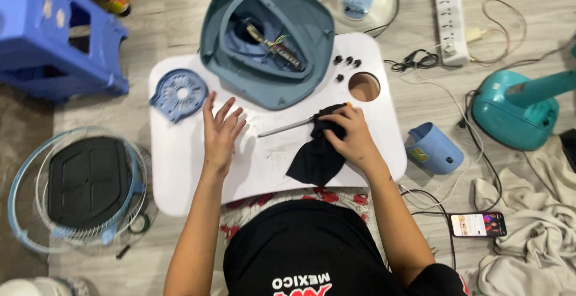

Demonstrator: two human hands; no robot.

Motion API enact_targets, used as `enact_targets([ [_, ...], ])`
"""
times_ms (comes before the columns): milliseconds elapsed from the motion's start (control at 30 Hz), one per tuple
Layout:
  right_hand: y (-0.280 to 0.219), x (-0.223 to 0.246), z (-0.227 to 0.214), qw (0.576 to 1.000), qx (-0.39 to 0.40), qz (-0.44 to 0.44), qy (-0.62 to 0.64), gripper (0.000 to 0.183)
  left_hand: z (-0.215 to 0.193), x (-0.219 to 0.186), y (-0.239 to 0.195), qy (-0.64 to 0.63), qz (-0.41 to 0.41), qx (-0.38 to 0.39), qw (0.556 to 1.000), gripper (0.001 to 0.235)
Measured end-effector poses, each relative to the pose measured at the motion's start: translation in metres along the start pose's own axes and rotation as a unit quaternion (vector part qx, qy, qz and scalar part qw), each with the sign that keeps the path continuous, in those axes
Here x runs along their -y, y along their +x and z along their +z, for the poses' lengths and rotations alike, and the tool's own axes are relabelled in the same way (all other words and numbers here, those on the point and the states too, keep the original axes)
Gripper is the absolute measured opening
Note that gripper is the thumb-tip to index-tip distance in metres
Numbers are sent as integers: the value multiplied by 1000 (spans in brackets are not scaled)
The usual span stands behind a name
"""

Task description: The person assembles a standing fan by attaching a black base plate to the blue fan housing using a screwdriver and screws. They then wipe the fan's base and neck with a black cloth.

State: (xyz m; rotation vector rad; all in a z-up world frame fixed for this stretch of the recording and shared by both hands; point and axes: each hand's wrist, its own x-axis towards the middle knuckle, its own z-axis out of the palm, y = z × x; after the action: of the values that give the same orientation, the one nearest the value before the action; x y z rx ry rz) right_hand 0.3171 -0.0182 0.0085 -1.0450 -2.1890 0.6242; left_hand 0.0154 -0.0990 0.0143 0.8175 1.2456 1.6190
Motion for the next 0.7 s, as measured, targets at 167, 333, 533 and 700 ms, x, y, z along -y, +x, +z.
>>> enact_targets([
  [167,-19,9,4,1000,-1,8,-26,28,-47,-19,-21,275,128,-65,951,34],
  [333,-17,1,9,999,-28,-22,-20,23,-57,-33,-49,419,149,-119,888,18],
  [533,-14,19,6,999,-44,13,28,23,-151,3,-73,381,95,-130,911,27],
  [700,-14,4,10,997,-44,22,52,34,-294,2,-73,563,149,-444,681,17],
])
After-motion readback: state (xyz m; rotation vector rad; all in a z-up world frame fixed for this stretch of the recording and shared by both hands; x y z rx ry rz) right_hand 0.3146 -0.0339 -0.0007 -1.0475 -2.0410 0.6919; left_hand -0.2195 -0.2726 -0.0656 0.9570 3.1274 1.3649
